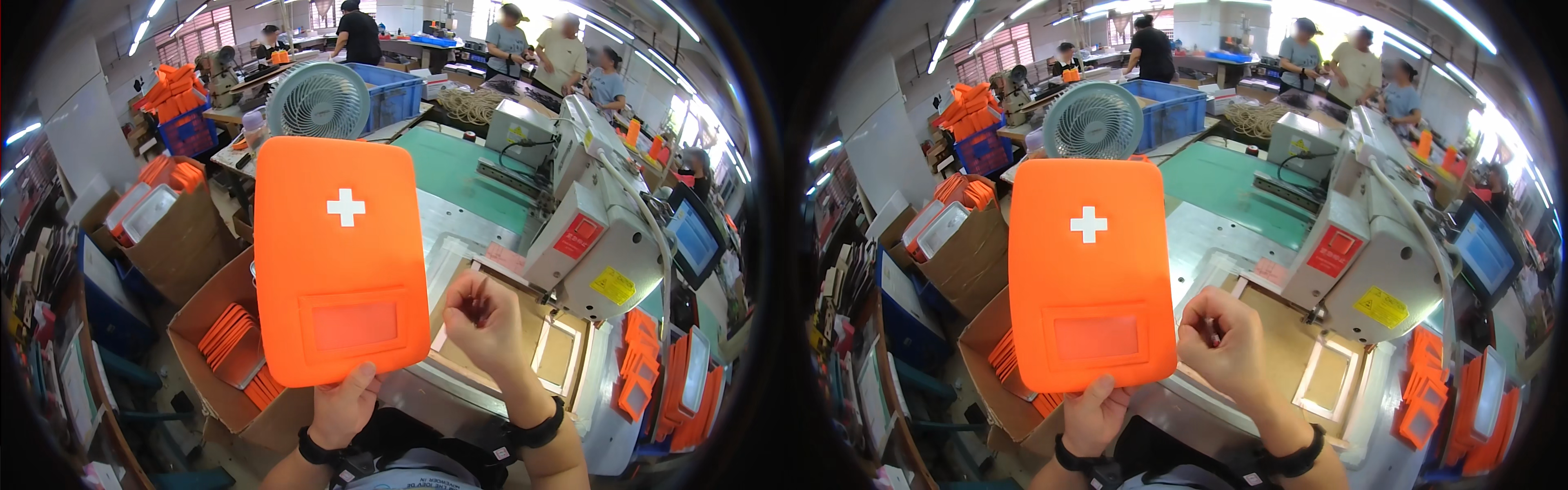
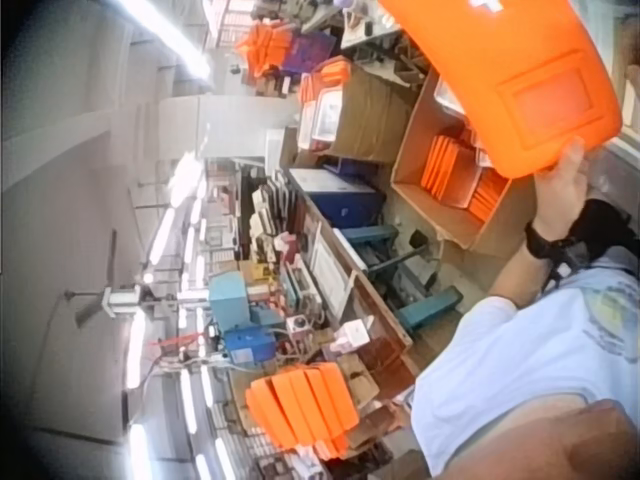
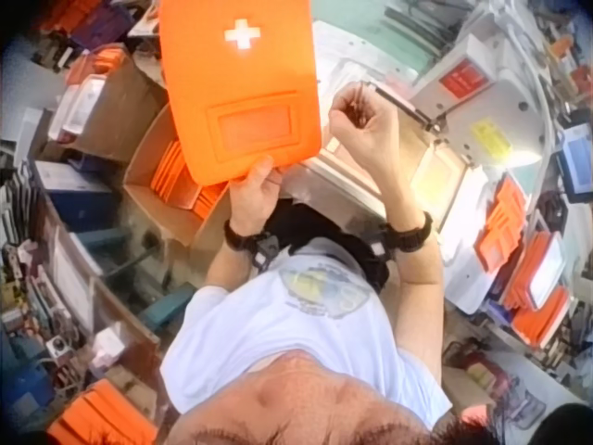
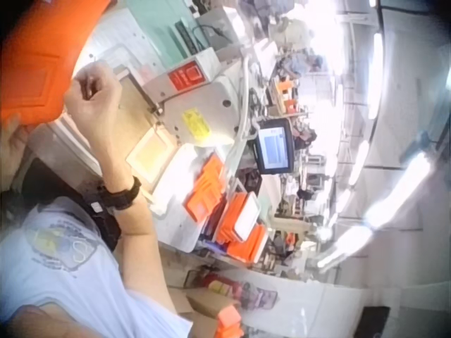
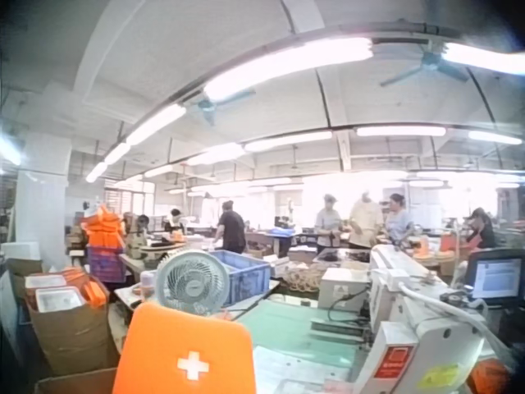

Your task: Preparing and aligning components for an industrial sewing machine to assemble first-aid medical pouches.

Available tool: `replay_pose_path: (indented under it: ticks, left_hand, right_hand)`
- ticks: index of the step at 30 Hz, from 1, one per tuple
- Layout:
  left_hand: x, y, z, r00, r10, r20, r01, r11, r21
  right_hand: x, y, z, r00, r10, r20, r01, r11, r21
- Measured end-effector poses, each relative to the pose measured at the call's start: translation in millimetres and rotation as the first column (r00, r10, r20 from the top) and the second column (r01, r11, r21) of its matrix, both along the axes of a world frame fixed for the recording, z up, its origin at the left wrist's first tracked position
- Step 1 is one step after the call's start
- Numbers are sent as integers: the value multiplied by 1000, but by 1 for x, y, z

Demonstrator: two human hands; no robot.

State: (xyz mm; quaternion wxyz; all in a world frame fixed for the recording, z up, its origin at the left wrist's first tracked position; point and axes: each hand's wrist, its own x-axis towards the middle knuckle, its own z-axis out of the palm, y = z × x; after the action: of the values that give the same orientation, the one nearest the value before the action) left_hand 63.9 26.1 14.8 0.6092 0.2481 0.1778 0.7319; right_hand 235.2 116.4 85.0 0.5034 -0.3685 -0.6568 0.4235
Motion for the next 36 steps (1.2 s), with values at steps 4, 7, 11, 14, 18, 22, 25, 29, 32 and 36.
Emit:
replay_pose_path:
  ticks: [4,7,11,14,18,22,25,29,32,36]
  left_hand:
    - [-6,3,5,997,-16,70,17,1000,-9]
    - [-10,8,3,995,-29,92,34,998,-45]
    - [-12,7,4,994,-14,107,21,997,-67]
    - [-14,8,0,995,1,96,6,997,-73]
    - [-19,16,1,999,-5,54,11,994,-108]
    - [-34,32,-2,999,-1,-34,-1,998,-64]
    - [-56,53,9,993,-91,-79,76,982,-171]
    - [-73,79,7,978,-197,-72,171,946,-276]
    - [-77,87,3,971,-184,-152,129,942,-311]
    - [-43,100,-2,898,39,-439,-118,981,-154]
  right_hand:
    - [19,-2,25,725,677,126,-653,734,-186]
    - [4,-9,28,866,361,347,-401,915,47]
    - [-5,-20,30,867,139,479,-237,960,151]
    - [14,-7,31,606,496,622,-573,815,-91]
    - [24,-15,42,598,479,643,-570,818,-79]
    - [21,-57,52,468,306,829,-494,868,-42]
    - [21,-73,60,366,406,838,-496,847,-194]
    - [58,-92,46,361,368,857,-387,895,-221]
    - [86,-103,36,415,225,882,-188,969,-159]
    - [126,-145,10,546,-113,830,179,984,16]
